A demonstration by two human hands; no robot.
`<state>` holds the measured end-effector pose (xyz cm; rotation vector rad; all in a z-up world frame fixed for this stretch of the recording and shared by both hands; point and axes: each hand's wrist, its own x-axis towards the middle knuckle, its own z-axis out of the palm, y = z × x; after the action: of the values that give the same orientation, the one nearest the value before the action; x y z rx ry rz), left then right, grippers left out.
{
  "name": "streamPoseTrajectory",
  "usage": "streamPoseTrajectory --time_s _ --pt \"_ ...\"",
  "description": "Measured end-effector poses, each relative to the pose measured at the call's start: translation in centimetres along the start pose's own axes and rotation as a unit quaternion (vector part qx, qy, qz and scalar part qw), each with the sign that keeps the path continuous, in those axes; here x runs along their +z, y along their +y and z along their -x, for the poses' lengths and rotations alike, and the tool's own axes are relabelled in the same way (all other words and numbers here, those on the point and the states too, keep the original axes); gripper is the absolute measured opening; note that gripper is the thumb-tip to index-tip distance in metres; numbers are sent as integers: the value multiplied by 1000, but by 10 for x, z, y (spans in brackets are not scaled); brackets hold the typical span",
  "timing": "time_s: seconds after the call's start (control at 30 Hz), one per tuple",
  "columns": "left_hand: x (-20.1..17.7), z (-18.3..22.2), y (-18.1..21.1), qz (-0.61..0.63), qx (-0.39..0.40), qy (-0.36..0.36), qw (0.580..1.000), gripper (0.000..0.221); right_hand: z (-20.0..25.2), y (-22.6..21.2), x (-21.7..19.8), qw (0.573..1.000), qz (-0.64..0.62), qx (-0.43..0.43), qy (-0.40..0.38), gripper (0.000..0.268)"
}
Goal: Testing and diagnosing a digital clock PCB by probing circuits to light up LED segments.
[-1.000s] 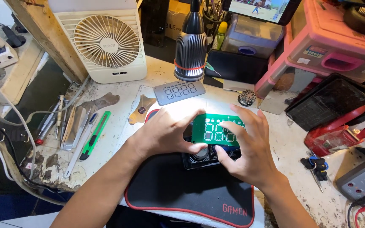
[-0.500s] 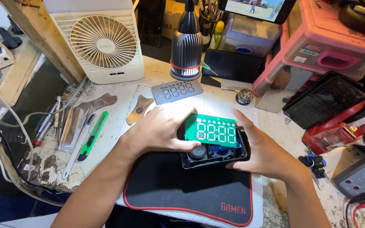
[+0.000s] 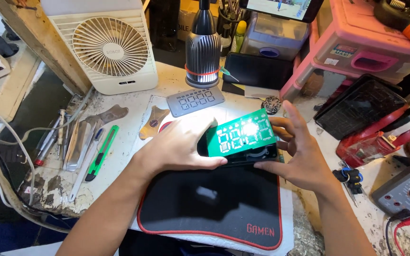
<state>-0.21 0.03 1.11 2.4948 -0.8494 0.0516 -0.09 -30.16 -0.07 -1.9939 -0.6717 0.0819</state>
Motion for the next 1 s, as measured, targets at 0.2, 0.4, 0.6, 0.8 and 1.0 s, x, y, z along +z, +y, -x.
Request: streamPoseTrajectory --time_s 0.2,0.4,0.6,0.8,1.0 --pt "21 -6 19 49 -65 -12 997 69 0 18 -13 977 -209 1 25 113" --pt "35 -7 40 19 -116 -2 993 73 -8 -7 -22 979 -195 -19 -52 91" --pt "52 6 55 15 -193 48 980 76 -11 -12 4 972 -233 -15 18 78" --pt "69 44 82 -113 -248 143 951 80 -17 -50 31 983 -138 -121 12 55" --pt "81 60 107 -69 -350 215 909 78 -4 -53 39 976 -137 -157 -67 65"
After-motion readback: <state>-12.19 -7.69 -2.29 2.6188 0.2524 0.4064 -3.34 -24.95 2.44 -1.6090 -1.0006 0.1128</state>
